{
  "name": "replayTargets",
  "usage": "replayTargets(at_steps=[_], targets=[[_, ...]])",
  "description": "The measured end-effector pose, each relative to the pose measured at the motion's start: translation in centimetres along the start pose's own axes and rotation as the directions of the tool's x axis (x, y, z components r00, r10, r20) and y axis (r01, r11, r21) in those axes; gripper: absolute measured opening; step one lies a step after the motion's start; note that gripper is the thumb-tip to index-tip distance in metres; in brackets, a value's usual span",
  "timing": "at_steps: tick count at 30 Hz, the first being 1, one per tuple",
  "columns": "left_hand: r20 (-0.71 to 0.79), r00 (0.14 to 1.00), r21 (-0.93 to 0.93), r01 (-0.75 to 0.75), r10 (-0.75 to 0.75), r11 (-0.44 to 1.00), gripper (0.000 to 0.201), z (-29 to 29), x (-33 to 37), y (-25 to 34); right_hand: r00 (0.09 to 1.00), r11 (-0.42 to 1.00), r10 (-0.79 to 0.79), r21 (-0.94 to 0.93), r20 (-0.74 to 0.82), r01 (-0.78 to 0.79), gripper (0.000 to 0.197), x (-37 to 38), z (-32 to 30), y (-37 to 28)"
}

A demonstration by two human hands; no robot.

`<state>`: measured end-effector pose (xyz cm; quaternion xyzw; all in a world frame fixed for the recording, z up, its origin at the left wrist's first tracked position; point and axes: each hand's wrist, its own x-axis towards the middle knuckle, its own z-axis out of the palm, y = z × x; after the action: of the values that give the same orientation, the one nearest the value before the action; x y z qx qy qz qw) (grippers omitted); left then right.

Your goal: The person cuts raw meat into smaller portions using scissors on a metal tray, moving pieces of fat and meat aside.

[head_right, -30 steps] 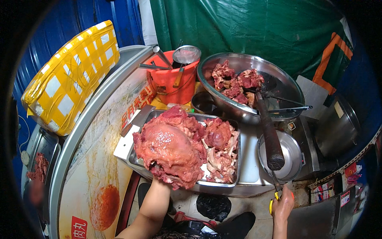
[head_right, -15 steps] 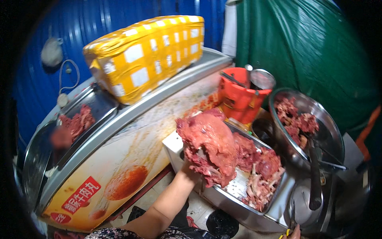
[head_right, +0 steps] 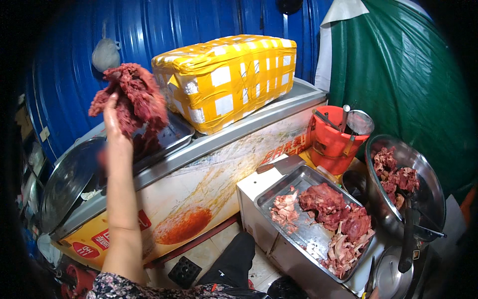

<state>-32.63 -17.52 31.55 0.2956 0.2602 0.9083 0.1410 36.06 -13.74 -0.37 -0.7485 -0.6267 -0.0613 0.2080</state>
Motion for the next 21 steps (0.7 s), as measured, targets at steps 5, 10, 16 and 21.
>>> replayTargets(at_steps=[5, 10, 16, 21], targets=[[-0.39, 0.822, 0.296, -0.314, 0.414, 0.902, 0.049, -9.1, 11.7, 3.7, 1.0, 0.998, -0.013, 0.069, 0.027, 0.011, 0.05, 0.5, -0.1, 0.8], [-0.592, 0.63, 0.529, -0.167, 0.503, 0.832, 0.05, -18.5, 16.3, -1.0, 0.993, 0.975, 0.049, 0.222, -0.103, -0.025, 0.07, 0.2, 4.6, 6.4], [-0.353, 0.918, 0.456, -0.001, 0.183, 0.89, 0.04, -26.3, 22.9, -1.9, 0.993, 0.992, -0.014, 0.119, -0.12, 0.029, 0.064, 1.1, 2.8, 3.2], [-0.242, 0.915, 0.9, 0.088, 0.322, 0.426, 0.041, -22.4, 26.0, -2.8, 0.987, 0.987, -0.073, 0.133, -0.146, 0.092, 0.06, 0.6, 2.0, -0.2]])
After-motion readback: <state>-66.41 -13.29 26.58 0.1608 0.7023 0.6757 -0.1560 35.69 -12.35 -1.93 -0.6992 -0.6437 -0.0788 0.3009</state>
